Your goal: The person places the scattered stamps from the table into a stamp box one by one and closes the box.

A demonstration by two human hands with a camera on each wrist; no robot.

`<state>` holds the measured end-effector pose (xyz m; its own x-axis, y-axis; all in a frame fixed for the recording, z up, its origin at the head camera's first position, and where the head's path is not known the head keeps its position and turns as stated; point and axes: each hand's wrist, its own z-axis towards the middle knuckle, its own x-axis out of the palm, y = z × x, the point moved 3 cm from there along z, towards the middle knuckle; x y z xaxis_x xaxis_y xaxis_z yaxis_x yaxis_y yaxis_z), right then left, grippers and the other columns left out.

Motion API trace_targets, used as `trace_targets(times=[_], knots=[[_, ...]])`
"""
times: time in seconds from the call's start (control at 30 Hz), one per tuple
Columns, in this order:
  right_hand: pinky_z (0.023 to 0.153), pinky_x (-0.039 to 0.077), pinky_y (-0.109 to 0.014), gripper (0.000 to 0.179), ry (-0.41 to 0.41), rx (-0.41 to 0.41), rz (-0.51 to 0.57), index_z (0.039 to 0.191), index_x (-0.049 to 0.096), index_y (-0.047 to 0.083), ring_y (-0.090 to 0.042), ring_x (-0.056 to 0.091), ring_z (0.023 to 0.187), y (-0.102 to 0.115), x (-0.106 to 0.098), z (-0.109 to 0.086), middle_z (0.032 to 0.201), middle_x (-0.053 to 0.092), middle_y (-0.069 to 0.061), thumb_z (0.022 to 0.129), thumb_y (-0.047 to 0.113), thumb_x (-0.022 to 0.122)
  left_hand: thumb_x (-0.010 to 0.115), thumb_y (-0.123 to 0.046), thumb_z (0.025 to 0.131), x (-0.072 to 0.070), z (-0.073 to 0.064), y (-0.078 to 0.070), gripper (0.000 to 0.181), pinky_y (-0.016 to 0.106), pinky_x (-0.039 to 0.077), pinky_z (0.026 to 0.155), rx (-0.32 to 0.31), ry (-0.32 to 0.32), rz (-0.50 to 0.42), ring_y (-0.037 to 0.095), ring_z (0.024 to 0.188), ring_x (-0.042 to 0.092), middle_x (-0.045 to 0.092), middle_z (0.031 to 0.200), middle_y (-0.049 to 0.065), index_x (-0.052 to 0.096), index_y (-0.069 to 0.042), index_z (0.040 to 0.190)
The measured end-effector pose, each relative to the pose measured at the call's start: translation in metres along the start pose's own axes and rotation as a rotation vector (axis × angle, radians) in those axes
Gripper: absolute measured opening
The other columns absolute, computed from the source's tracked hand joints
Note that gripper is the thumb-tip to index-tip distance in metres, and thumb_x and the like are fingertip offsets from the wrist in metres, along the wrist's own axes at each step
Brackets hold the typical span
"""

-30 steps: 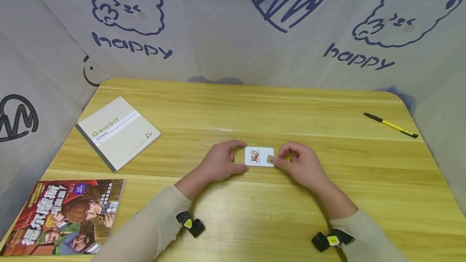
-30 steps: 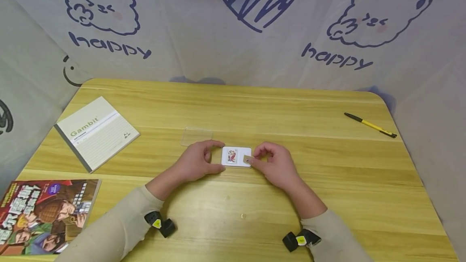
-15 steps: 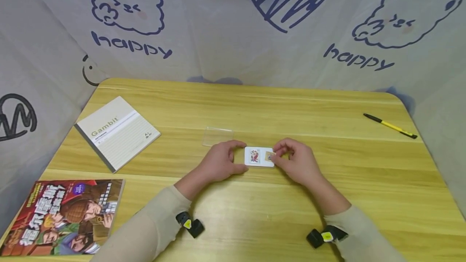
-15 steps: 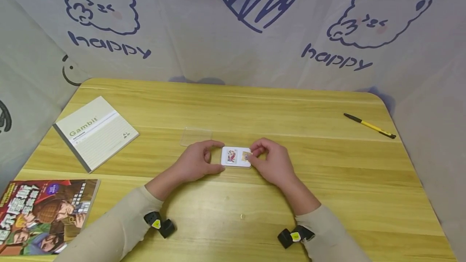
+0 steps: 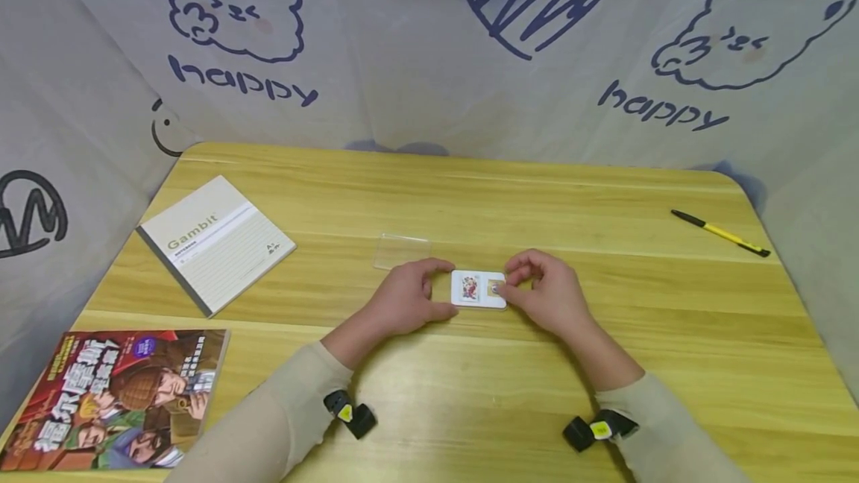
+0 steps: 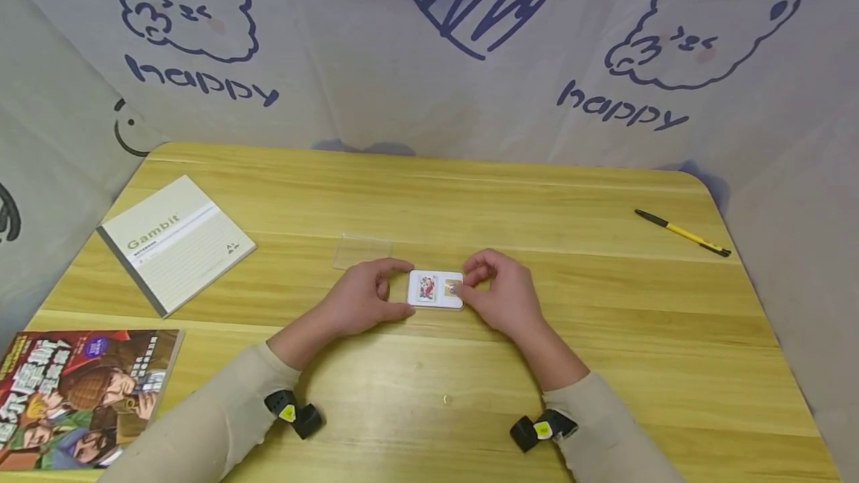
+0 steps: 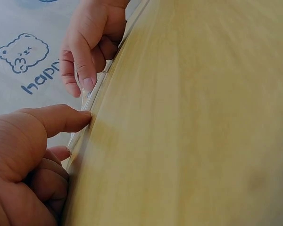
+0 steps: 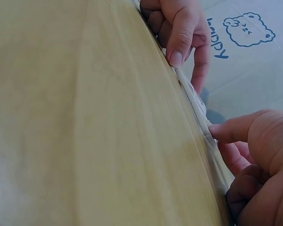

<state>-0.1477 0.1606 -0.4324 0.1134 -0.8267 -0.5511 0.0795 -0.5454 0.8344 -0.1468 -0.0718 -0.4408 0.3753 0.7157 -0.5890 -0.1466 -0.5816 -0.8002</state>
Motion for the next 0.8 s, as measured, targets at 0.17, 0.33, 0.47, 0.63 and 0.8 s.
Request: trace_targets(times=[0.17, 0.33, 0.47, 0.63, 0.8], knots=[[0.050, 0.033, -0.026, 0.026, -0.012, 0.010, 0.005, 0.098, 0.070, 0.009, -0.018, 0.047, 0.058, -0.0011, -0.0008, 0.0002, 0.081, 0.069, 0.001, 0.079, 0.012, 0.086, 0.087, -0.022, 0.079, -0.0004, -0.0003, -0.0012, 0.059, 0.027, 0.033, 0.048, 0.005, -0.002, -0.003, 0.009, 0.050, 0.039, 0.046, 0.060, -0.002, 0.063, -0.008, 0.131], [0.048, 0.032, -0.025, 0.027, -0.017, 0.016, 0.023, 0.098, 0.069, 0.009, -0.016, 0.045, 0.055, -0.0027, -0.0014, 0.0000, 0.083, 0.070, 0.000, 0.078, 0.012, 0.087, 0.087, -0.021, 0.079, 0.0000, -0.0007, -0.0017, 0.060, 0.027, 0.033, 0.048, 0.003, 0.000, -0.004, 0.009, 0.050, 0.039, 0.046, 0.060, -0.002, 0.063, -0.007, 0.132], [0.046, 0.031, -0.024, 0.028, -0.018, 0.014, 0.056, 0.100, 0.069, 0.008, -0.014, 0.042, 0.053, -0.0039, -0.0018, 0.0002, 0.084, 0.070, -0.002, 0.078, 0.011, 0.087, 0.087, -0.021, 0.079, 0.0000, -0.0009, -0.0017, 0.060, 0.027, 0.033, 0.048, 0.001, -0.001, -0.008, 0.009, 0.050, 0.039, 0.046, 0.060, -0.002, 0.063, -0.008, 0.132], [0.045, 0.031, -0.023, 0.029, -0.014, 0.009, 0.081, 0.101, 0.069, 0.008, -0.011, 0.039, 0.051, -0.0072, -0.0020, 0.0003, 0.086, 0.070, -0.002, 0.078, 0.011, 0.087, 0.087, -0.021, 0.079, 0.0001, -0.0008, -0.0005, 0.059, 0.027, 0.033, 0.048, 0.000, -0.002, -0.007, 0.009, 0.050, 0.039, 0.046, 0.060, -0.002, 0.063, -0.008, 0.131], [0.044, 0.030, -0.023, 0.029, -0.012, 0.003, 0.088, 0.101, 0.070, 0.009, -0.011, 0.038, 0.050, -0.0082, -0.0015, -0.0002, 0.088, 0.070, -0.002, 0.078, 0.011, 0.087, 0.087, -0.021, 0.079, -0.0002, -0.0010, -0.0002, 0.059, 0.026, 0.033, 0.048, 0.004, -0.003, -0.003, 0.009, 0.050, 0.039, 0.046, 0.060, -0.002, 0.063, -0.007, 0.131]])
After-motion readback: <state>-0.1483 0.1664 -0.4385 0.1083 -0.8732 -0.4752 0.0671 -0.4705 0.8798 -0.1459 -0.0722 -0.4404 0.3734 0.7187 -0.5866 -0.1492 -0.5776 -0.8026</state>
